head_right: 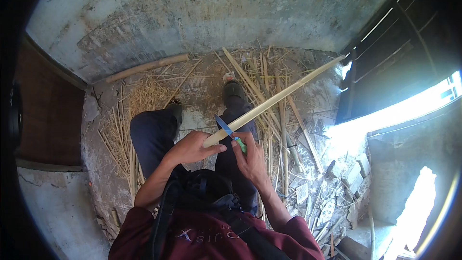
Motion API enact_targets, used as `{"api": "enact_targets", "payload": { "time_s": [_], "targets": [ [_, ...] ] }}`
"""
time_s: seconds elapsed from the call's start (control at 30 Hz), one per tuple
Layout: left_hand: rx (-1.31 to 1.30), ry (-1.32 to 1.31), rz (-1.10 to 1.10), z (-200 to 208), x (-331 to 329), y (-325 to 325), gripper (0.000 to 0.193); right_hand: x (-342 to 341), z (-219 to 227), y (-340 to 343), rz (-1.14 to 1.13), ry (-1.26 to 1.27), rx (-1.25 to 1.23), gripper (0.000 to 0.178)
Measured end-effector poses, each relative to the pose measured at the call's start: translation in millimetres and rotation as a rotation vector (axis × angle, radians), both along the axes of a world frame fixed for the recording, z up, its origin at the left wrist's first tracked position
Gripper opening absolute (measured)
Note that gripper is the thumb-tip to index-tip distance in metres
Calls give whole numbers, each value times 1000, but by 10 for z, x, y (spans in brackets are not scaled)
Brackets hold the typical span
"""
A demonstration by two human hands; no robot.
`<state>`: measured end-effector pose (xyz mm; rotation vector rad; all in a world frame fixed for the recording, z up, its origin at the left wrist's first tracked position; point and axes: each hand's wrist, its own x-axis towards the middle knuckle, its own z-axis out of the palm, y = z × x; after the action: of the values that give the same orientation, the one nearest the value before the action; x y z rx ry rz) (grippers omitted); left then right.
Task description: The person strips layers from a length of bamboo using a knife while sitting on the floor.
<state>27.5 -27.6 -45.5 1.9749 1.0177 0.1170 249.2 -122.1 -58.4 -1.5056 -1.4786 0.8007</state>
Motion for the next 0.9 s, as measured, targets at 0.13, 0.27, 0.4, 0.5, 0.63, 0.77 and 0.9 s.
{"api": "enact_targets", "payload": {
  "time_s": [0.13, 0.27, 0.4, 0.5, 0.63, 0.77, 0.9],
  "targets": [
    [-85, -132, -41, -41, -123, -36, 70, -117, -29, 11, 22, -58, 73, 20],
    [-216, -327, -13, -51, -240, -93, 62, -219, 15, 20, 25, -67, 83, 19],
    [-529, -291, 90, 155, -323, -82, 42, -274, 39, 48, 11, -59, 72, 19],
    [-440, -248, 52, 200, -409, -94, 40, -320, 65, 61, 1, -71, 78, 20],
    [-377, -301, 57, 281, -522, -132, 42, -352, 179, 62, -35, -119, -48, 20],
    [-194, -276, 44, 219, -575, -117, 47, -412, 254, 44, -9, -100, -8, 20],
    [-117, -289, -10, 54, -631, -104, 47, -545, 182, -28, 58, -9, 42, 19]
  ]
}}
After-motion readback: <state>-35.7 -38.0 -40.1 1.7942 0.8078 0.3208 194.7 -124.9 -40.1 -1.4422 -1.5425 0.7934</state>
